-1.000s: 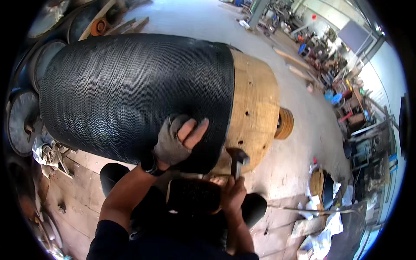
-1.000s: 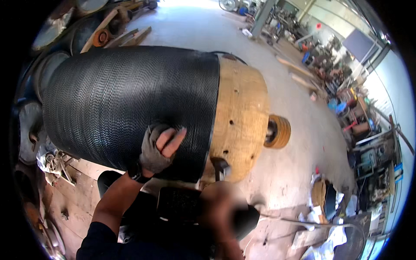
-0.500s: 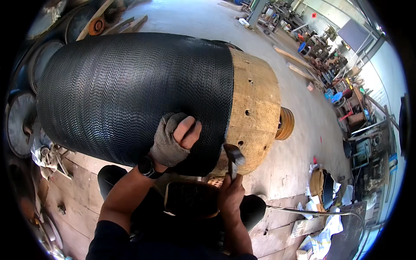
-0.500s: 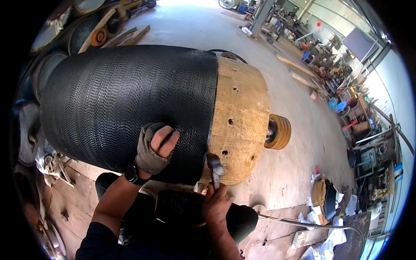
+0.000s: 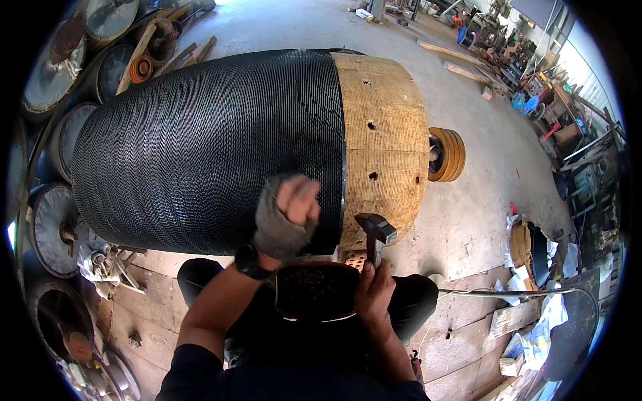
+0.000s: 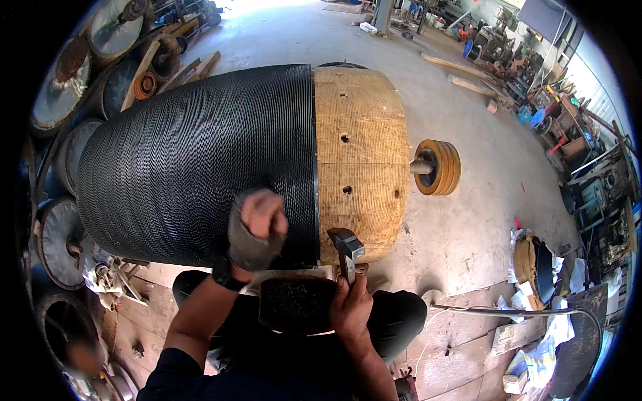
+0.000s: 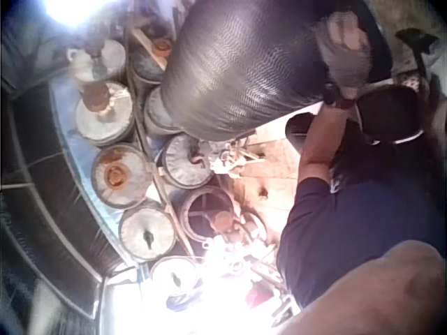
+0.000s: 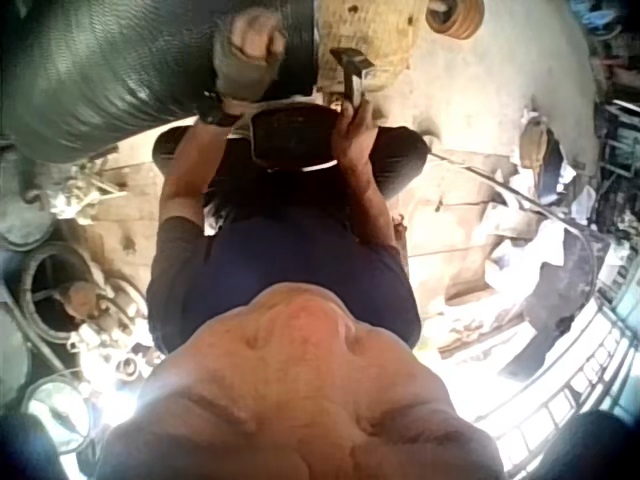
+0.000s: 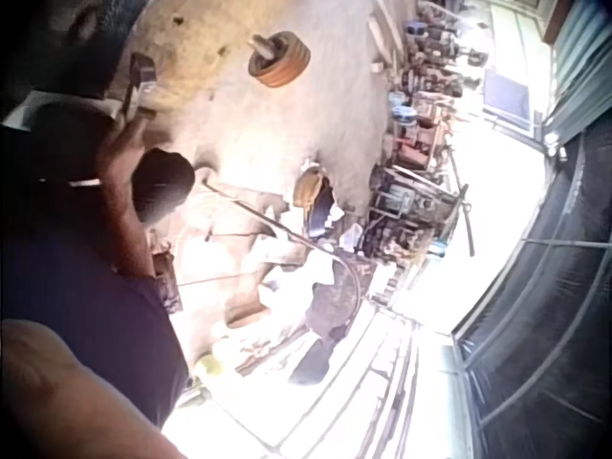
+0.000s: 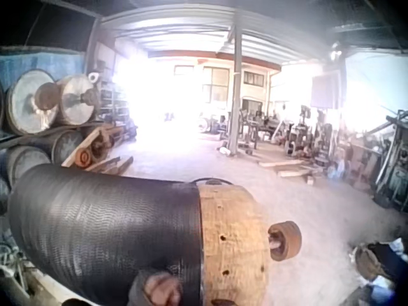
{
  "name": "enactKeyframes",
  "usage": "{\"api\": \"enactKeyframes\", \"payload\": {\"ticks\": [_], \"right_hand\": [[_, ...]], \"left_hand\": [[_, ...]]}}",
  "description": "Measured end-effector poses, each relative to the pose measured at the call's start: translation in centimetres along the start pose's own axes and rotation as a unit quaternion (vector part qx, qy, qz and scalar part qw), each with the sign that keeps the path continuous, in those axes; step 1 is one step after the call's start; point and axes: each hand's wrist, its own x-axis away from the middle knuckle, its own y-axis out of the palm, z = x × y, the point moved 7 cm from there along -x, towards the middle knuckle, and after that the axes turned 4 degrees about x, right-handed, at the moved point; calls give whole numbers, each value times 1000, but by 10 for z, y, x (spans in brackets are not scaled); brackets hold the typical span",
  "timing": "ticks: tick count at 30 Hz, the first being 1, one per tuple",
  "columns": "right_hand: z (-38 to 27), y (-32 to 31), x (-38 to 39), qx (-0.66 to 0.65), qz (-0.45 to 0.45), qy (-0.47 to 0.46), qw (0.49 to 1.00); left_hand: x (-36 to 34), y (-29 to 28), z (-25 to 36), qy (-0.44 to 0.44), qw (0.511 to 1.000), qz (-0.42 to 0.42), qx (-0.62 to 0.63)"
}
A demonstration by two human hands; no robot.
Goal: The person nails a black textured cover to a large wooden drum frame using a hammer and small nails, systematically driving nails into the wood along the edge of the cover.
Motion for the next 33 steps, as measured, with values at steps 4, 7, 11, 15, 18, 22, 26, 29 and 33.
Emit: {"api": "enactKeyframes", "payload": {"ticks": [4, 7, 11, 15, 18, 22, 26, 29, 33], "right_hand": [[9, -1, -1, 8, -9, 6, 1000], [13, -1, 0, 11, -13, 6, 1000], [16, 3, -1, 11, -18, 10, 1000], [20, 7, 1, 6, -20, 14, 1000], [21, 10, 0, 7, -23, 16, 1000], [17, 9, -2, 9, -21, 12, 1000], [8, 4, -5, 8, 2, -24, 1000], [6, -1, -5, 17, 13, -28, 999], [4, 3, -15, 43, -12, -31, 999]], "left_hand": [[25, 29, 31, -39, 995, -28, 87], [37, 38, 31, -65, 992, -46, 98], [36, 39, 24, -116, 979, -61, 155], [41, 44, 20, -137, 976, -45, 163], [44, 50, 19, -123, 980, -69, 137], [32, 50, 23, -114, 984, -107, 87], [30, 64, 23, -158, 983, -74, 64], [26, 67, 25, -147, 985, -80, 45], [19, 63, 30, -91, 995, -38, -3]]}}
